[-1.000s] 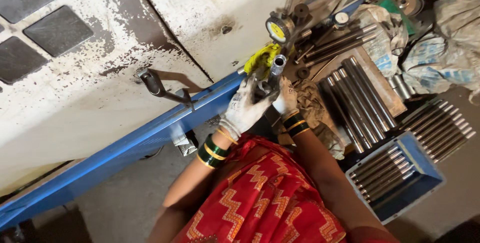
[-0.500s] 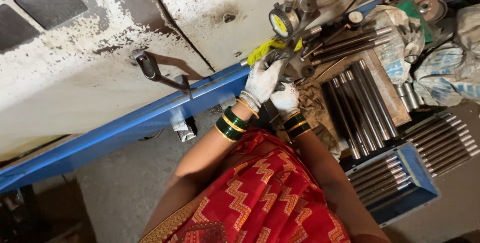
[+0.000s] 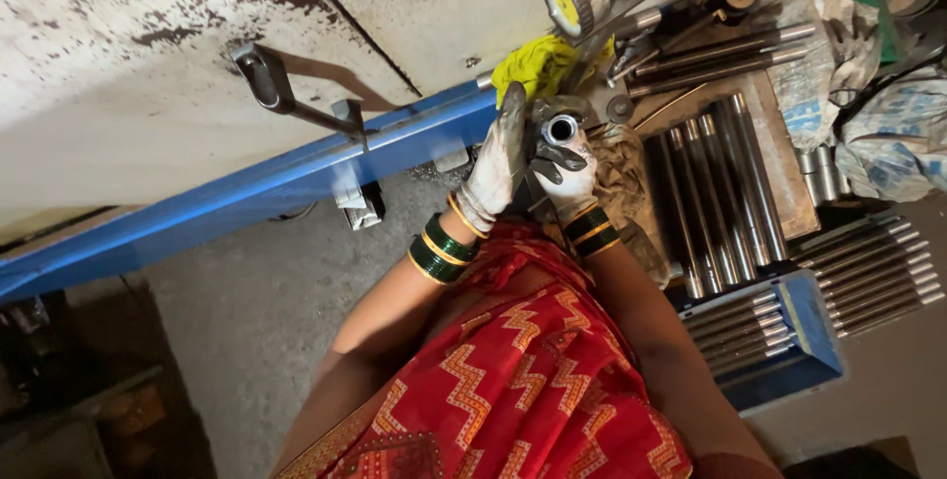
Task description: The person uses a dial caliper to measure the diameter of cylindrical metal rods. They pick up a rod, measure it, and place it into a blue crate. The person repeats this process for multiple rods, occasionally wiping the machine surface with a cloth.
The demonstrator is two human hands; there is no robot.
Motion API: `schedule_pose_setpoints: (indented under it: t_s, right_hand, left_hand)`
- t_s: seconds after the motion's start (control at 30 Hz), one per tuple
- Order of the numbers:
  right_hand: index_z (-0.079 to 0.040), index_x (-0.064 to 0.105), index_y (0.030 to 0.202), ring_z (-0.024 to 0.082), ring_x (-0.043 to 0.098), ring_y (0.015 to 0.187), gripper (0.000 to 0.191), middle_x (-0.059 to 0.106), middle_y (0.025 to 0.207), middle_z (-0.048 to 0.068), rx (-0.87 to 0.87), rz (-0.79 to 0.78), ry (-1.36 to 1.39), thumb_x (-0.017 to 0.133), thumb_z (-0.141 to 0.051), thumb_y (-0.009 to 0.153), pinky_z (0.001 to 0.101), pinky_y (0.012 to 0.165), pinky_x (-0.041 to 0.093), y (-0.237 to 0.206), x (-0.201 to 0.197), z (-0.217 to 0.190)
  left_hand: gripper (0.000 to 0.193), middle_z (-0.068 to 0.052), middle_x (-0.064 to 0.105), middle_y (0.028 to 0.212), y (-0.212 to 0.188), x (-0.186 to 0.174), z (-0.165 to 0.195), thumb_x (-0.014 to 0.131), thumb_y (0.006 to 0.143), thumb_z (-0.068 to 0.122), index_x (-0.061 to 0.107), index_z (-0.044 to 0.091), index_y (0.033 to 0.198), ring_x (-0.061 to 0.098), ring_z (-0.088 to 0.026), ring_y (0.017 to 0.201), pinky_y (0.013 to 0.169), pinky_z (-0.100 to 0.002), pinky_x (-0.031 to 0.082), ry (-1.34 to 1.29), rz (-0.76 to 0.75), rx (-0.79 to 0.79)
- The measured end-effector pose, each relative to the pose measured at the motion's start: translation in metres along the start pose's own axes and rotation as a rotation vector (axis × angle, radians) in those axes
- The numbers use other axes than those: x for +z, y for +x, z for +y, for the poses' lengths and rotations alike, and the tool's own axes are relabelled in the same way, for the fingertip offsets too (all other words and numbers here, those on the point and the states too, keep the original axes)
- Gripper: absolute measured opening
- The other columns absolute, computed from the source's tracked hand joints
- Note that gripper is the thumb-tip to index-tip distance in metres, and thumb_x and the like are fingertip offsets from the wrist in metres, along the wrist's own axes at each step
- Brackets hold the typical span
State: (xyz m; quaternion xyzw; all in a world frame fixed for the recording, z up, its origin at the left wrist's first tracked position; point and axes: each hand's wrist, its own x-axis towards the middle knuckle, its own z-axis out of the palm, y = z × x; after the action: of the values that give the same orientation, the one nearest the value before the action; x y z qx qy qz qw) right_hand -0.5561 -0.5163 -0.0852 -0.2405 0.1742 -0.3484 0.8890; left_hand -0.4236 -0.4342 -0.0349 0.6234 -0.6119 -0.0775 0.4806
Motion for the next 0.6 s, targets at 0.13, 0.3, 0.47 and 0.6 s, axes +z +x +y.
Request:
schedule_pose_setpoints:
  t_s: [0.13, 0.3, 0.47, 0.6]
  right_hand:
    - [0.001, 0.056, 0.136, -0.002, 0.043, 0.048, 0.036, 0.063, 0.083, -0.002, 0.157, -0.235, 0.539, 0.040, -0.025, 0.115, 0.0200, 0.045, 0.040, -0.005, -0.006, -0.004]
    - [0.002, 0.054, 0.137, 0.010, 0.059, 0.062, 0.043, 0.067, 0.092, 0.008, 0.239, -0.373, 0.592, 0.044, -0.033, 0.114, 0.0275, 0.055, 0.049, 0.002, -0.026, 0.007]
    - [-0.003, 0.054, 0.137, 0.023, 0.063, 0.107, 0.038, 0.065, 0.124, 0.015, 0.030, -0.359, -0.423, 0.052, -0.026, 0.106, 0.0419, 0.094, 0.051, 0.011, -0.033, 0.000]
    - [0.000, 0.058, 0.129, 0.029, 0.063, 0.117, 0.044, 0.065, 0.127, 0.018, -0.166, -0.147, -1.498, 0.072, -0.020, 0.092, 0.0471, 0.102, 0.052, -0.003, -0.030, -0.034]
  left_hand:
    - [0.041, -0.024, 0.053, 0.160, 0.001, -0.004, 0.016, 0.031, 0.119, 0.005, 0.042, -0.003, 0.157, 0.049, -0.034, 0.150, 0.130, -0.040, 0.033, -0.593, -0.040, -0.379]
    - [0.035, -0.015, 0.066, 0.137, 0.010, -0.023, 0.037, 0.042, 0.110, -0.001, 0.048, 0.001, 0.144, 0.065, -0.022, 0.124, 0.111, -0.032, 0.051, -0.475, -0.081, -0.292]
    - [0.044, -0.009, 0.073, 0.117, 0.025, -0.030, 0.065, 0.063, 0.094, -0.007, 0.061, -0.003, 0.137, 0.065, -0.014, 0.097, 0.086, -0.028, 0.056, -1.018, -0.095, -0.616]
    - [0.032, -0.006, 0.074, 0.113, 0.038, -0.031, 0.076, 0.062, 0.098, -0.002, 0.066, -0.005, 0.130, 0.065, -0.010, 0.096, 0.082, -0.023, 0.054, -1.032, 0.012, -0.623]
